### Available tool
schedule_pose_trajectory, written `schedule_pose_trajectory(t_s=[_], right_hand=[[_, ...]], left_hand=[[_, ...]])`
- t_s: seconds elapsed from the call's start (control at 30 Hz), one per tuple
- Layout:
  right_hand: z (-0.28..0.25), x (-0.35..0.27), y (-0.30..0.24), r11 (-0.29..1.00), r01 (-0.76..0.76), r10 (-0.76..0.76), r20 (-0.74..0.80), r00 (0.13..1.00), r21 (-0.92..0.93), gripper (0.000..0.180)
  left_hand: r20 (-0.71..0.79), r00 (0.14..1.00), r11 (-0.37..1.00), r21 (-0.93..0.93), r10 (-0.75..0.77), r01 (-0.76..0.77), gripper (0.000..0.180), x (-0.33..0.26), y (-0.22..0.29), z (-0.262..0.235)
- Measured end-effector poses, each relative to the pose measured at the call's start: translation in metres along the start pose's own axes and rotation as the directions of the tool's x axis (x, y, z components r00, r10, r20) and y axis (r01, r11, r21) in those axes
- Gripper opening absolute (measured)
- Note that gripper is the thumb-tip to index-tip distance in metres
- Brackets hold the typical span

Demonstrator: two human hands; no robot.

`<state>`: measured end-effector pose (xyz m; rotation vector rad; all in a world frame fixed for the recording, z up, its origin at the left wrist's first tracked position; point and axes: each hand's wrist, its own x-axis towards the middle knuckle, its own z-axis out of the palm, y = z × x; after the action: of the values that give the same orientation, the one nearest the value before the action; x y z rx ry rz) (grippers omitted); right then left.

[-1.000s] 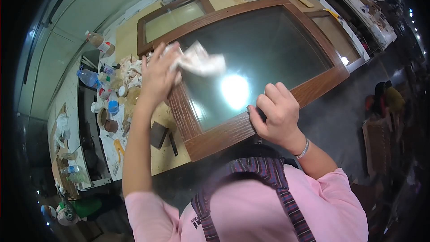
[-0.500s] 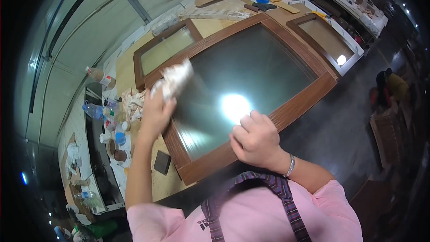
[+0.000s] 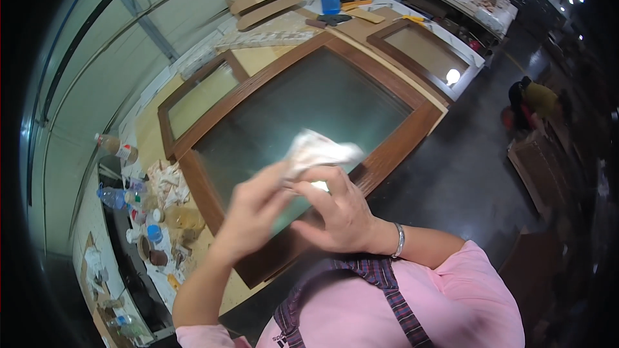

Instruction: The person wipes a wooden door frame with a cloth, uses a small block to sand or polish the wood, and uses a yellow-handled scraper to clean the edges.

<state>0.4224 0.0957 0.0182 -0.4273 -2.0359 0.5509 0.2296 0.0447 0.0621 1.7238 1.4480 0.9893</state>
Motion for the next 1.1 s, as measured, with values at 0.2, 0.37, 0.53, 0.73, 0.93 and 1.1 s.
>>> schedule_pose_trajectory(t_s=[0.2,0.37,0.53,0.73,0.93,1.1], right_hand=[[-0.093,0.036,0.067,0.793,-0.225,0.127,-0.207,0.970,-0.566,0.051],[-0.161,0.035,0.168,0.537,-0.619,0.718,-0.073,0.692,-0.573,0.040],[-0.153,0.026,0.168,0.564,-0.618,0.705,-0.070,0.706,-0.548,0.040],[-0.147,0.027,0.165,0.606,-0.617,0.679,-0.077,0.730,-0.502,0.033],[-0.147,0.028,0.165,0.634,-0.605,0.673,-0.041,0.738,-0.482,0.037],[-0.153,0.023,0.169,0.617,-0.615,0.672,-0.078,0.737,-0.491,0.035]], left_hand=[[-0.354,0.932,0.980,-0.201,-0.084,0.012,0.054,0.017,-0.035,-0.071],[-0.063,0.983,0.984,-0.035,0.174,-0.177,0.063,0.099,-0.011,0.003],[0.351,0.745,0.526,0.541,0.567,-0.656,0.056,0.189,-0.005,0.102],[0.218,0.795,0.519,0.655,0.566,-0.549,0.041,0.217,-0.023,0.100],[0.086,0.934,0.438,0.866,0.347,-0.242,0.035,0.241,-0.067,-0.005],[0.193,0.849,0.698,0.496,0.491,-0.516,0.042,0.236,-0.035,0.057]])
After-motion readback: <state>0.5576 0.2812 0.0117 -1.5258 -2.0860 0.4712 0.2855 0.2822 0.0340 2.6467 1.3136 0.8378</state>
